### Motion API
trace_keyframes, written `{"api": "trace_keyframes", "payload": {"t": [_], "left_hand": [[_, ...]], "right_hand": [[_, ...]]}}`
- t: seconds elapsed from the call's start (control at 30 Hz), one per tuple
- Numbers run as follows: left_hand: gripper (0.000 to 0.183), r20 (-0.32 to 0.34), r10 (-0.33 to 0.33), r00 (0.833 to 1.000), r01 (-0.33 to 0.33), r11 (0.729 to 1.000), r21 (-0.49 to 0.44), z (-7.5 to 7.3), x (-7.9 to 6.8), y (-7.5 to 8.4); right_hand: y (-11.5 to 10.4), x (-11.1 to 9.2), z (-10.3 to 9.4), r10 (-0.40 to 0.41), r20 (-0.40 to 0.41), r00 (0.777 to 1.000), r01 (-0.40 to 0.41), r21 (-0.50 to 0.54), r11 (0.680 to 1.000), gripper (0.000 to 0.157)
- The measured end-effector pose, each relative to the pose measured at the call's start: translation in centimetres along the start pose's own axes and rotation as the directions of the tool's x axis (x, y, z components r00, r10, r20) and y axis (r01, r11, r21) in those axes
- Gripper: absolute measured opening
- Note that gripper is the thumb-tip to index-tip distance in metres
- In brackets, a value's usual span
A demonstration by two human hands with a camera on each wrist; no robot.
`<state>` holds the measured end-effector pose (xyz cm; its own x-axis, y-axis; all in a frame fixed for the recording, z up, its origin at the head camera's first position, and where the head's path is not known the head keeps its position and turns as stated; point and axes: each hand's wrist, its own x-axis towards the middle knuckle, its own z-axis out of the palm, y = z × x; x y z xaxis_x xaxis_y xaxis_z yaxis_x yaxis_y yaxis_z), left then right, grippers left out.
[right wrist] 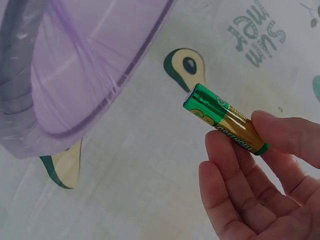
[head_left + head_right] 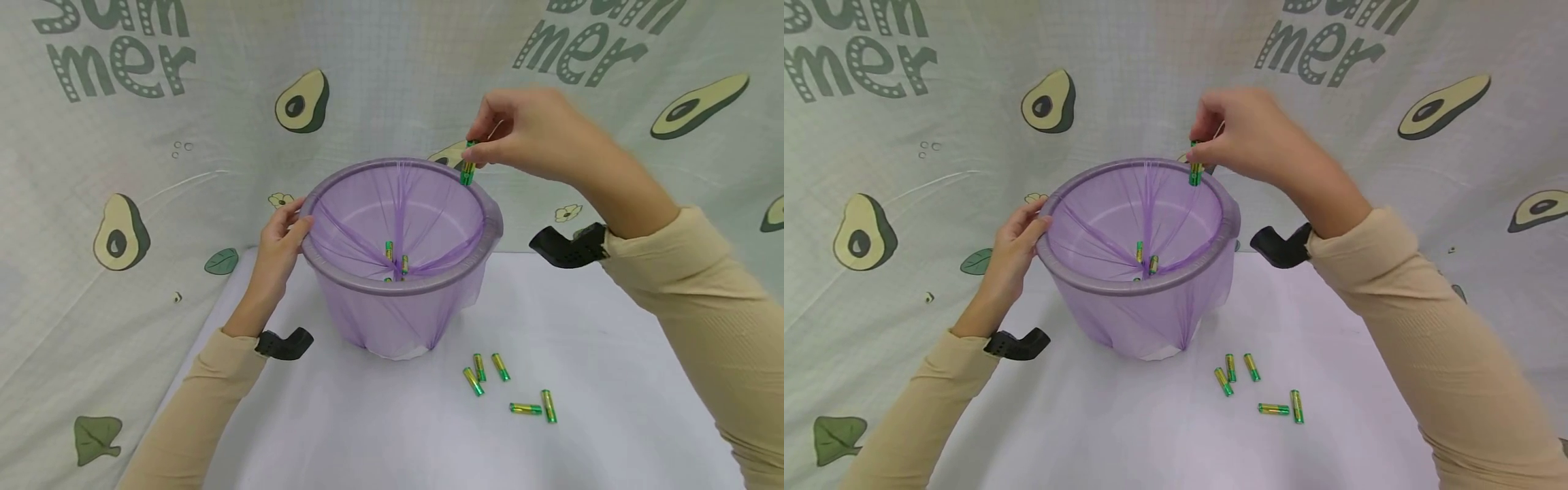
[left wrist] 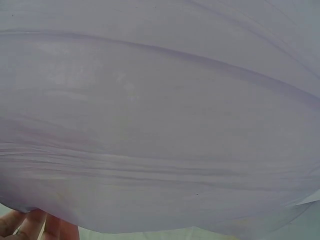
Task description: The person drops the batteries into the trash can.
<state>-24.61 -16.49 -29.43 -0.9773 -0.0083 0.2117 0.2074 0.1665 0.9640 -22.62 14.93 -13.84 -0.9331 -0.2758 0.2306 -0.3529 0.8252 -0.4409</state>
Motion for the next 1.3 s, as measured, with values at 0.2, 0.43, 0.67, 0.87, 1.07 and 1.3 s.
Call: {"api": "trace_keyframes", "payload": {"t": [0.2,0.43,0.67,0.87,1.07,1.3], "left_hand": [[0.044,-0.003,0.001,1.000,-0.001,1.000,-0.013,0.0,0.0,-0.1],[0.045,0.006,0.013,1.000,-0.012,1.000,-0.013,-0.1,0.0,-0.1],[0.045,0.006,0.009,1.000,-0.009,1.000,-0.008,-0.1,0.0,0.0],[0.045,0.007,-0.009,1.000,0.009,1.000,-0.002,0.0,0.0,0.0],[0.045,0.003,0.003,1.000,-0.003,1.000,-0.014,0.0,0.0,-0.1],[0.046,0.002,0.005,1.000,-0.005,1.000,-0.013,-0.1,0.0,-0.1]], "right_hand": [[-2.0,1.8,1.4,-0.106,0.069,0.992,0.108,-0.013,0.994,0.021],[-3.8,4.4,4.1,-0.229,0.245,0.942,0.239,-0.010,0.971,0.012],[-5.6,6.1,7.1,-0.290,0.344,0.893,0.304,0.015,0.953,0.011],[-6.3,6.4,8.1,-0.331,0.340,0.880,0.332,0.059,0.942,0.005],[-5.9,6.3,8.0,-0.324,0.331,0.886,0.320,0.067,0.945,0.005],[-5.0,5.9,7.1,-0.304,0.316,0.899,0.297,0.071,0.952,0.004]]}}
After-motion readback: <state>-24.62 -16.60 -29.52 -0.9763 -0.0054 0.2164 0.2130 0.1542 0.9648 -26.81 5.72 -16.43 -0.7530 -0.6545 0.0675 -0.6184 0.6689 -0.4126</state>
